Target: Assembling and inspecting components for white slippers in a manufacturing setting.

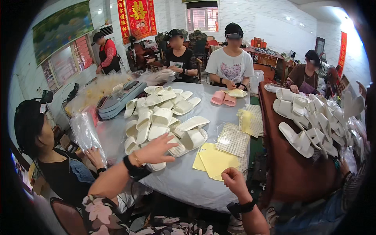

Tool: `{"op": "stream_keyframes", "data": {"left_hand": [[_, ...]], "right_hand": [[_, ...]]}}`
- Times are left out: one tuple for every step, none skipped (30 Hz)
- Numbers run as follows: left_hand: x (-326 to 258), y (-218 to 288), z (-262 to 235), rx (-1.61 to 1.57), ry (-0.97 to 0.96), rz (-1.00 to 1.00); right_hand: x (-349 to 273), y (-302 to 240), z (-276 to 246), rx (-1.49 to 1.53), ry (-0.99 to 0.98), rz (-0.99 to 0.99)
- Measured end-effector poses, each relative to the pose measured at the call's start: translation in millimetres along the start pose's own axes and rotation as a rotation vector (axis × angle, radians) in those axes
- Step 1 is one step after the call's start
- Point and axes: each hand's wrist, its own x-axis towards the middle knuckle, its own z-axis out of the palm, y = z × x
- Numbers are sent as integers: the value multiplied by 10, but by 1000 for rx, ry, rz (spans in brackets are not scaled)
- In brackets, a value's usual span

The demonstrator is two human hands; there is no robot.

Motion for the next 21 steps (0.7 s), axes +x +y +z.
{"op": "stream_keyframes", "data": {"left_hand": [[-13,23,-201,-52,-56,12],[-10,47,-404,-103,-111,24],[9,62,-612,-105,-109,29],[34,74,-818,-129,-126,19],[69,100,-994,-150,-123,30],[107,138,-1135,-158,-136,6],[125,177,-1258,-98,-112,18],[118,218,-1380,-29,-97,12],[114,256,-1501,-40,-80,10],[118,290,-1624,-62,-142,-27],[108,324,-1753,-80,-203,-57],[76,361,-1883,-94,-210,-106],[53,395,-2016,-97,-207,-113],[37,425,-2153,-79,-202,-163],[29,451,-2292,-45,-195,-204],[27,471,-2434,-66,-201,-218],[27,486,-2570,-110,-175,-242],[16,505,-2696,-128,-146,-262],[-6,522,-2814,-159,-151,-270],[-30,536,-2934,-160,-112,-317],[-41,548,-3042,-162,-68,-339]], "right_hand": [[-17,-146,-60,59,-32,-10],[-40,-289,-134,33,-49,-48],[-57,-422,-195,21,-41,-55],[-73,-543,-251,19,-57,-76],[-89,-654,-305,23,-82,-107],[-100,-757,-356,15,-114,-117],[-121,-842,-396,9,-121,-118],[-149,-920,-427,-17,-123,-124],[-174,-991,-451,-37,-132,-145],[-197,-1062,-483,-50,-149,-132],[-216,-1136,-517,-53,-162,-143],[-235,-1211,-555,-62,-171,-168],[-257,-1287,-592,-88,-160,-141],[-263,-1370,-631,-141,-132,-168],[-287,-1472,-703,-213,-135,-205],[-300,-1570,-750,-208,-136,-247],[-312,-1660,-785,-213,-131,-255],[-323,-1750,-812,-239,-117,-285],[-343,-1835,-843,-244,-121,-295],[-353,-1910,-856,-277,-99,-308],[-364,-1977,-869,-306,-86,-314]]}}
